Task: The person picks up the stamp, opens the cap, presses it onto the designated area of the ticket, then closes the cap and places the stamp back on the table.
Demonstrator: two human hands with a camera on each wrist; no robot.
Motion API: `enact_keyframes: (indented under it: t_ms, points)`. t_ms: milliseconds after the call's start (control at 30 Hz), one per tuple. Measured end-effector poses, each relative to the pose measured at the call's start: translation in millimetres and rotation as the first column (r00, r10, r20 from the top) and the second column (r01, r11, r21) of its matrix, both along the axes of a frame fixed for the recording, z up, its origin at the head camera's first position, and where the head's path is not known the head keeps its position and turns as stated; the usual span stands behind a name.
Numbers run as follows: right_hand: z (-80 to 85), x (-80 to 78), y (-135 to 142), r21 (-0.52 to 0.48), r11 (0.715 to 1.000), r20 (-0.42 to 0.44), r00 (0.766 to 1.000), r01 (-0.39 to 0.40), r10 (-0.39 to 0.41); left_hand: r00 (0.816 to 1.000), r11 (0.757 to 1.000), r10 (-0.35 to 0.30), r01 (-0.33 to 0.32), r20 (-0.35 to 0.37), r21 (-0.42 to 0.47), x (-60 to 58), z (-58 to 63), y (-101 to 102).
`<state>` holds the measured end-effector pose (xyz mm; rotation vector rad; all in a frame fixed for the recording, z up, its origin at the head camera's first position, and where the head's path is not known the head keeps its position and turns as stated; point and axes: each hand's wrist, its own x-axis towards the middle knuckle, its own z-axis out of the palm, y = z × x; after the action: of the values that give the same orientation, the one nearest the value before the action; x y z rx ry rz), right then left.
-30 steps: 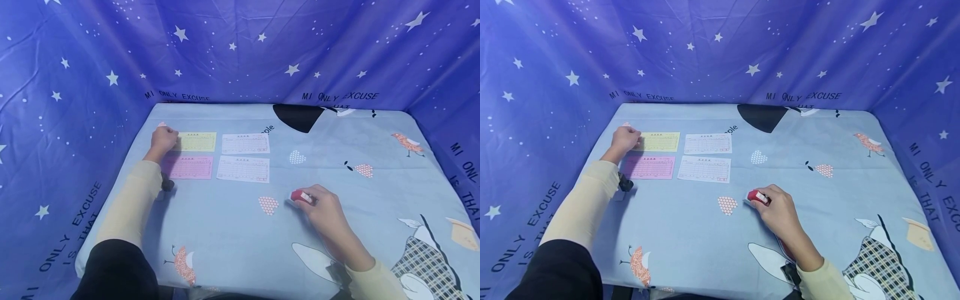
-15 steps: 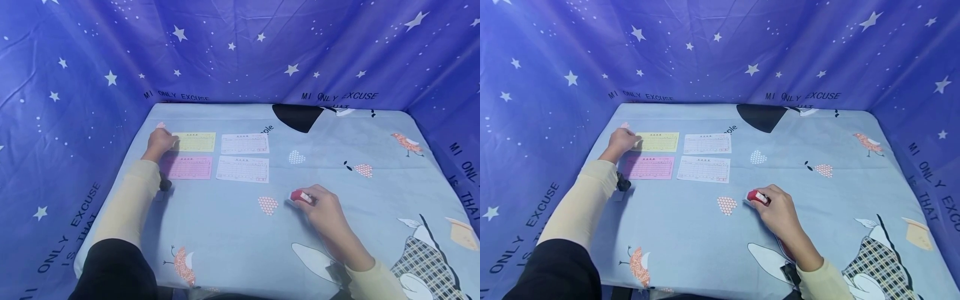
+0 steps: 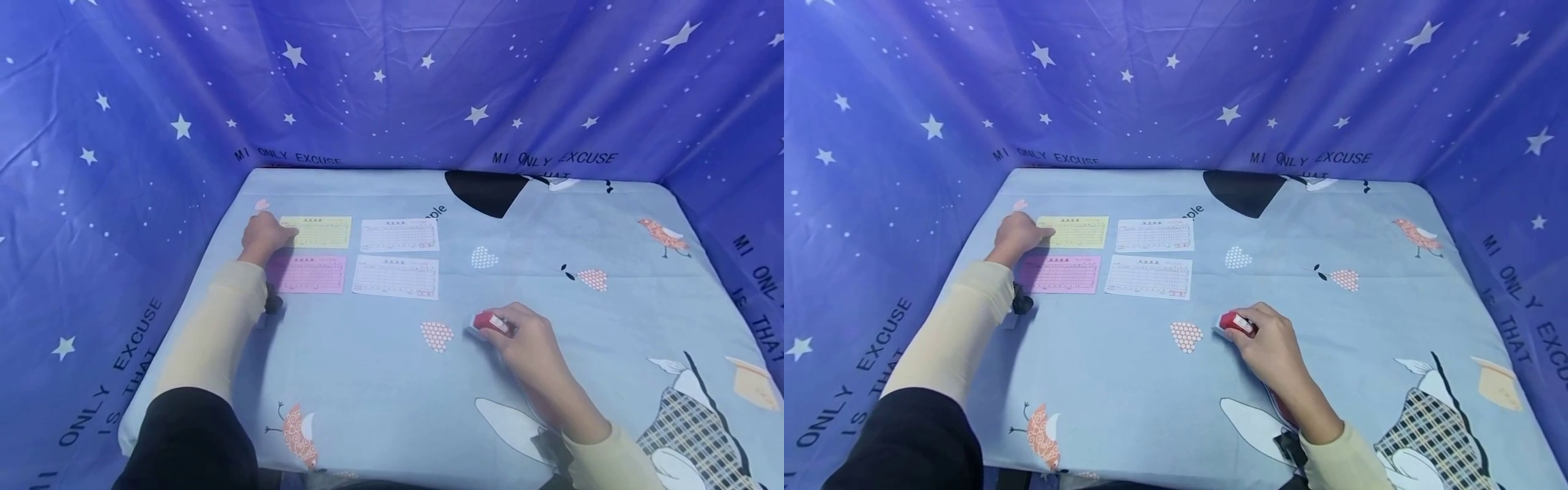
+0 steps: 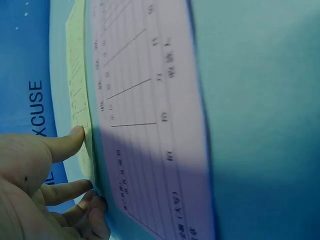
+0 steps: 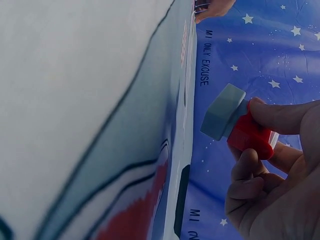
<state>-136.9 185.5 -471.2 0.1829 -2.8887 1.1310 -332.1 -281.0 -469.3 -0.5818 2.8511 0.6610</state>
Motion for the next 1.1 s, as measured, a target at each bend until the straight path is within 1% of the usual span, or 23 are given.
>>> enact_keyframes:
  t_ms: [133, 333, 467, 600, 800, 1000, 1100]
  points:
    - [-0.5, -0.4, 0, -0.005, 1.0, -0.013, 1.0, 0.0, 0.0, 1.0, 1.0, 0.007, -0.007, 0.002, -0.027, -0.1, -0.2, 2]
    - [-0.2, 0.2, 0, -0.01, 1.0, -0.014, 1.0, 0.0, 0.0, 1.0, 1.0, 0.022, -0.022, -0.014, -0.022, -0.9, -1.6, 3]
    - [-0.3, 0.4, 1, -0.017, 1.0, -0.019, 1.0, -0.003, 0.002, 0.999, 0.999, 0.04, -0.04, -0.031, 0.018, -1.8, -2.0, 4]
    - [-1.0, 0.1, 2, -0.018, 1.0, -0.018, 1.0, -0.001, 0.0, 0.997, 0.995, 0.064, -0.06, -0.041, 0.078, -1.3, -0.2, 7]
    - [-2.6, 0.5, 2, -0.019, 1.0, -0.017, 1.0, -0.004, 0.004, 0.995, 0.99, 0.092, -0.086, -0.046, 0.11, 0.6, 2.0, 6]
    - [-1.6, 0.7, 3, -0.006, 1.0, -0.001, 1.0, -0.003, 0.003, 0.989, 0.986, 0.104, -0.088, -0.109, 0.142, -0.4, 7.1, 6]
    - [-1.0, 0.6, 3, -0.005, 1.0, 0.009, 1.0, -0.002, 0.003, 0.986, 0.987, 0.1, -0.082, -0.133, 0.135, 0.4, 10.6, 6]
